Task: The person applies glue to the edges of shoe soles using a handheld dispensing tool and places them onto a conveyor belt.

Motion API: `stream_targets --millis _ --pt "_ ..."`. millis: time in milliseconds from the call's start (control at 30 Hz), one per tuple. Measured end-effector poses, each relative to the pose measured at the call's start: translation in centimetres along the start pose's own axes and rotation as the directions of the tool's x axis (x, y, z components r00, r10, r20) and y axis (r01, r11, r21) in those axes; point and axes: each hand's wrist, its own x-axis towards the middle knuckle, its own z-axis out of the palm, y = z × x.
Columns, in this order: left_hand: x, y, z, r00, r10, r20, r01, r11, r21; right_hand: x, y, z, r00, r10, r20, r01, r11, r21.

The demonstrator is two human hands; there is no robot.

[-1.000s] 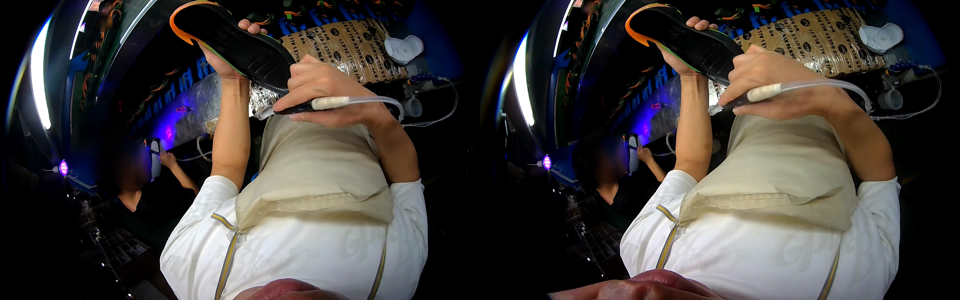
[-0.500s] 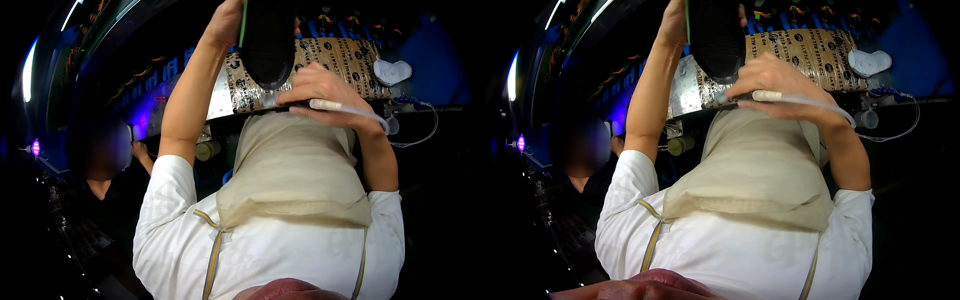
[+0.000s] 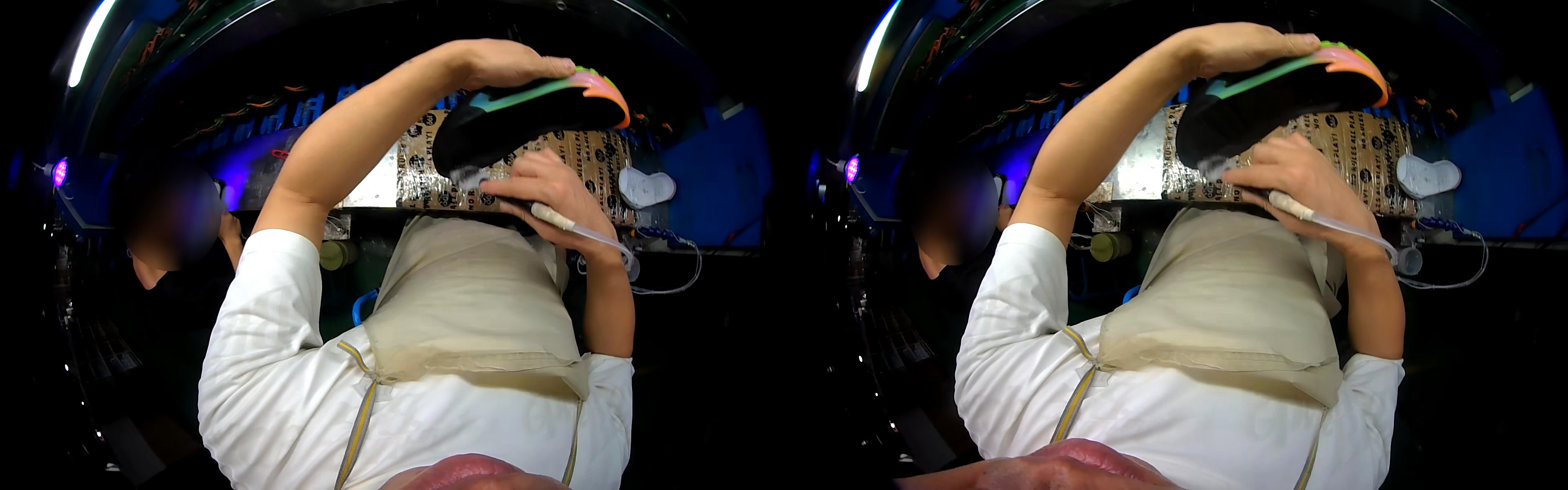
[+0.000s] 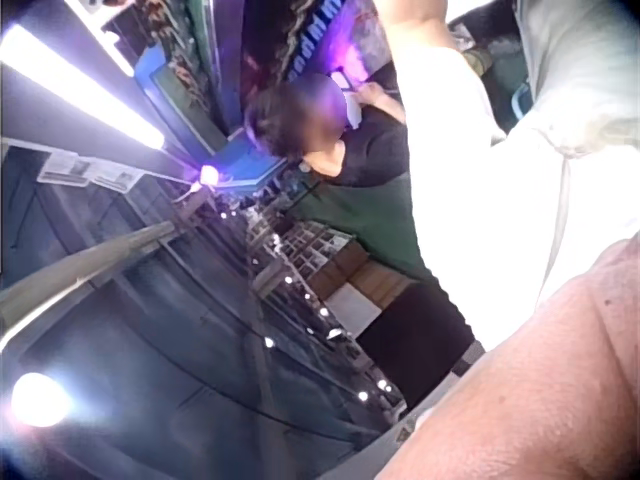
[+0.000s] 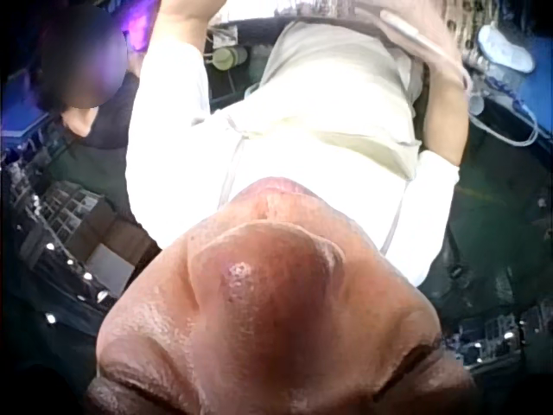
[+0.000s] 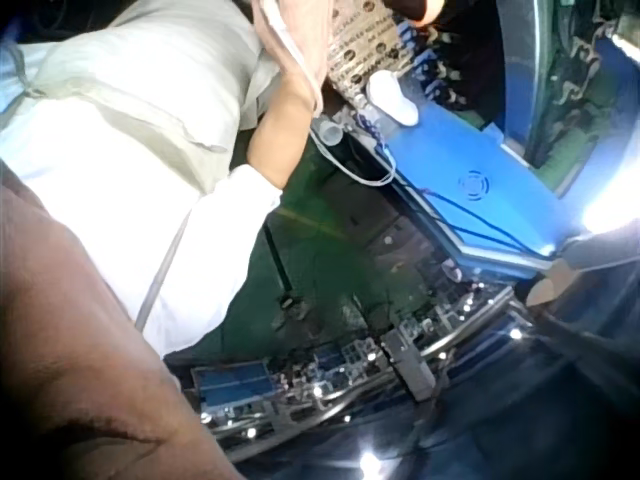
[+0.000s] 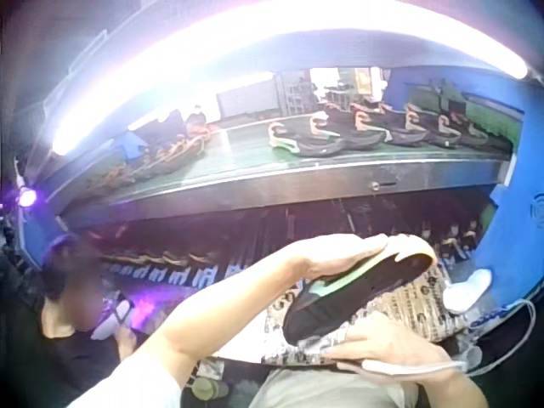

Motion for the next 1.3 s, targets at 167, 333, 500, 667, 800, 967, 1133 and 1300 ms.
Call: stream_targets --millis 167,333,500,667,800,967,1133,1300 --pt "-0.1 0.3 -0.7 0.987 -0.159 0.015 0.157 0.983 0.098 0.5 -0.1 -0.3 0.998 0.052 -0.016 -0.051 0.997 0.059" --pt "-0.5 -0.6 -1.4 0.982 -0.183 -0.055 0.19 0.963 0.193 0.3 0.3 -1.1 0.999 0.01 0.036 -0.016 0.986 0.167" --pt "-1.5 -1.7 -2.3 0.979 -0.204 0.007 0.204 0.976 -0.081 0.1 0.9 -1.3 0.998 -0.003 0.056 0.0 0.999 0.047" --pt "-4.0 -2.7 -4.7 0.971 -0.058 -0.231 -0.049 0.902 -0.428 -1.9 1.9 -1.0 0.95 0.129 -0.285 -0.027 0.942 0.336" --pt "-4.7 -2.1 -10.8 0.904 0.291 -0.312 -0.426 0.655 -0.624 -4.3 3.1 0.4 0.833 0.346 -0.432 -0.146 0.891 0.43" --pt "0.3 -1.2 -25.3 0.78 0.423 -0.461 -0.626 0.508 -0.592 -5.5 4.1 2.9 0.819 0.454 -0.351 -0.213 0.808 0.55" --pt "4.8 -6.0 -35.4 0.339 0.063 -0.939 0.064 0.994 0.09 -6.1 4.2 4.5 0.836 0.427 -0.344 -0.212 0.831 0.515" --pt "0.9 -9.6 -39.4 0.32 0.307 -0.896 0.658 0.609 0.444 -8.0 4.1 5.6 0.794 0.524 -0.308 -0.298 0.777 0.554"
